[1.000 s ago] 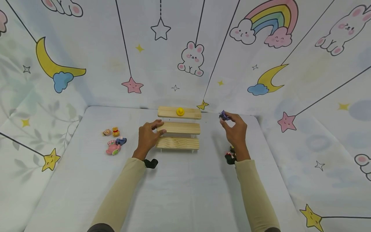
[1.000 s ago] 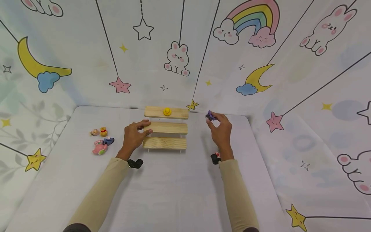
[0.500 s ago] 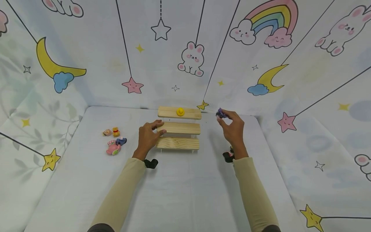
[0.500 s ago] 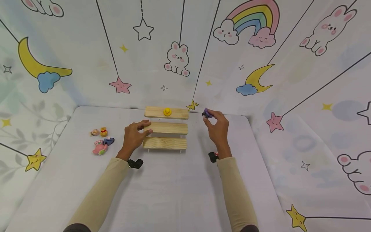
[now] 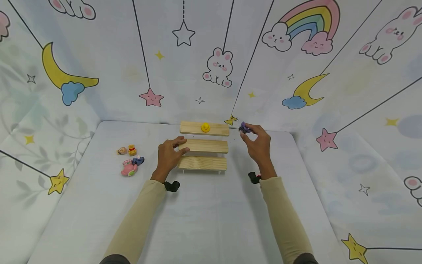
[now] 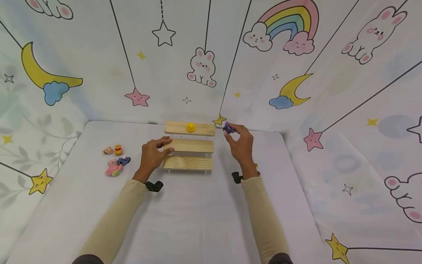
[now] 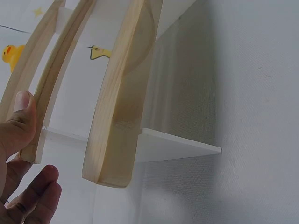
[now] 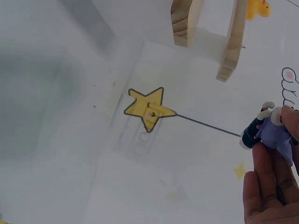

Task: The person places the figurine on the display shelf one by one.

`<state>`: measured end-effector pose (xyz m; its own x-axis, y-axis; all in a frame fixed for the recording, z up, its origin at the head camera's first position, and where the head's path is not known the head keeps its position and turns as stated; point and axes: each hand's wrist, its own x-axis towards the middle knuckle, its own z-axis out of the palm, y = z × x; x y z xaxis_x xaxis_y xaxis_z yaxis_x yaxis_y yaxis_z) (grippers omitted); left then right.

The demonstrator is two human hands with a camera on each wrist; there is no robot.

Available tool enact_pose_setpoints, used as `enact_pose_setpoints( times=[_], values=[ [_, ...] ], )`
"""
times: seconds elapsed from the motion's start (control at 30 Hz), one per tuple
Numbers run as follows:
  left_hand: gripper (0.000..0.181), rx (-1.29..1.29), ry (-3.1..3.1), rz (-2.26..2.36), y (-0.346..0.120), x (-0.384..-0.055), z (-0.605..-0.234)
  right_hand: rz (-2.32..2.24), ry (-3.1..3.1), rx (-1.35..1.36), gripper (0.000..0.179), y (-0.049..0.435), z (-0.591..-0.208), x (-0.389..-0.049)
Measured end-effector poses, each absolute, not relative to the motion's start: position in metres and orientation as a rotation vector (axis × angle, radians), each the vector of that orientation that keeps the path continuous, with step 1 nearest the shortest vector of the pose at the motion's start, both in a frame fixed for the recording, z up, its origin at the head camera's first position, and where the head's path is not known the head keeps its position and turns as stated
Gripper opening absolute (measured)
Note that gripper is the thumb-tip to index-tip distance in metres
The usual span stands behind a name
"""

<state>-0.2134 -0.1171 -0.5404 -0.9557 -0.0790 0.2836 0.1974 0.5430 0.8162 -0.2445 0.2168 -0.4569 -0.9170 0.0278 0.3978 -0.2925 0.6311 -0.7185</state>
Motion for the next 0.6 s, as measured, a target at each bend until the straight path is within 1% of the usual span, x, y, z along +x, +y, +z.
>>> enact_pose_setpoints(
  times=[0.37,0.6],
  values=[
    [0.045,-0.091,-2.489,-1.377,-0.118,-0.214,-0.542,1.206,-2.461,0.334,0.041,0.197,-0.459,-0.252],
    [0.045,-0.095,-2.492,-1.371,-0.117,-0.214,-0.542,1.2,-2.478,0.361,0.041,0.185,-0.459,-0.257]
  ],
)
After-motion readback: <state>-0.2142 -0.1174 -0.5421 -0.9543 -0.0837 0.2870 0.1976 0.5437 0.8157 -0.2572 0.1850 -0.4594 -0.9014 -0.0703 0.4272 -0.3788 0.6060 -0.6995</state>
